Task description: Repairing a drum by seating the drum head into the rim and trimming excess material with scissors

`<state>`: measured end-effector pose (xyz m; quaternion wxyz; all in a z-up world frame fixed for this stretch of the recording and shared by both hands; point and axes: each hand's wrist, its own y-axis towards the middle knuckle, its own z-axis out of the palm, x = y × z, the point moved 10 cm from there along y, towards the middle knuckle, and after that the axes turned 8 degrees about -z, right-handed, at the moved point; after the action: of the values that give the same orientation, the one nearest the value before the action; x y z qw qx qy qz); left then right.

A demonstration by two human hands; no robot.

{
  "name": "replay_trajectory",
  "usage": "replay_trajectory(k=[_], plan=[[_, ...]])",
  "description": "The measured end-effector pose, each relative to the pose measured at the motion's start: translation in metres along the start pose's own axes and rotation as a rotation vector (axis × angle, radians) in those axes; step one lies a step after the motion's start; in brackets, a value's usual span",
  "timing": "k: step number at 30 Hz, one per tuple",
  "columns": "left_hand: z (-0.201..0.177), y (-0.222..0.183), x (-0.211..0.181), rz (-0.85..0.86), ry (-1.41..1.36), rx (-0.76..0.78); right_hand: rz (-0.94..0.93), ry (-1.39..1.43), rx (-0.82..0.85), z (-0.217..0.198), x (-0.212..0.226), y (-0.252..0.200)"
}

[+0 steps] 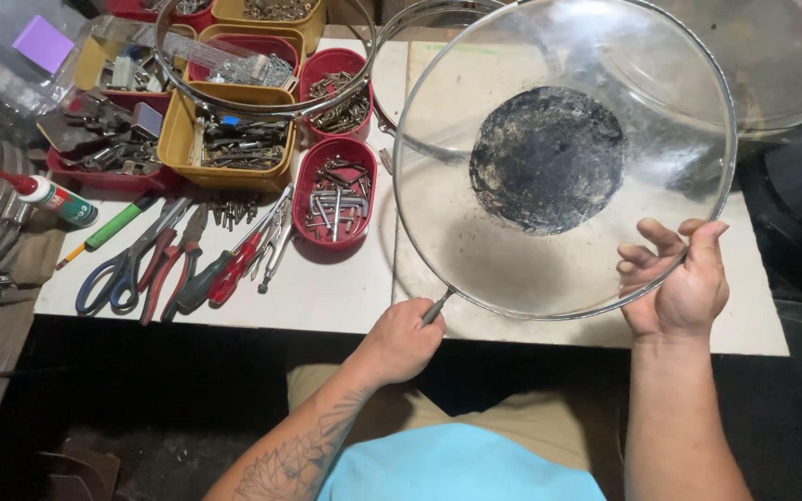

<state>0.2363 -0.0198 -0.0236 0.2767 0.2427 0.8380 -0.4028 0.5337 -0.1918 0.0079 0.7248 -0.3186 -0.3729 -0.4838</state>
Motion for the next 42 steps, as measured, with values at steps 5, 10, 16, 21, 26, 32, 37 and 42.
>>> replay_trajectory(k=[5, 10, 16, 21, 26, 32, 37, 42], plan=[[-0.007, -0.009, -0.008, -0.071, -0.021, 0.088, -0.068, 0.065, 0.128, 0.003, 0.005, 0.0], [-0.011, -0.012, -0.01, -0.158, -0.027, 0.124, -0.091, 0.128, 0.187, 0.004, 0.009, 0.001], [-0.004, 0.002, -0.004, -0.142, -0.017, 0.14, -0.118, 0.059, 0.178, 0.007, 0.011, -0.005], [-0.008, 0.002, -0.005, -0.158, -0.026, 0.132, -0.125, 0.092, 0.204, 0.008, 0.012, -0.006], [-0.012, 0.004, -0.006, -0.162, -0.053, 0.129, -0.135, 0.097, 0.212, 0.013, 0.016, -0.007], [-0.01, 0.005, -0.006, -0.161, -0.008, 0.159, -0.14, 0.071, 0.2, 0.009, 0.014, -0.007], [-0.011, 0.002, -0.008, -0.176, 0.044, 0.157, -0.143, 0.052, 0.213, 0.014, 0.015, -0.011], [-0.012, 0.006, -0.005, -0.15, 0.056, 0.118, -0.133, 0.034, 0.161, 0.01, 0.013, -0.007]])
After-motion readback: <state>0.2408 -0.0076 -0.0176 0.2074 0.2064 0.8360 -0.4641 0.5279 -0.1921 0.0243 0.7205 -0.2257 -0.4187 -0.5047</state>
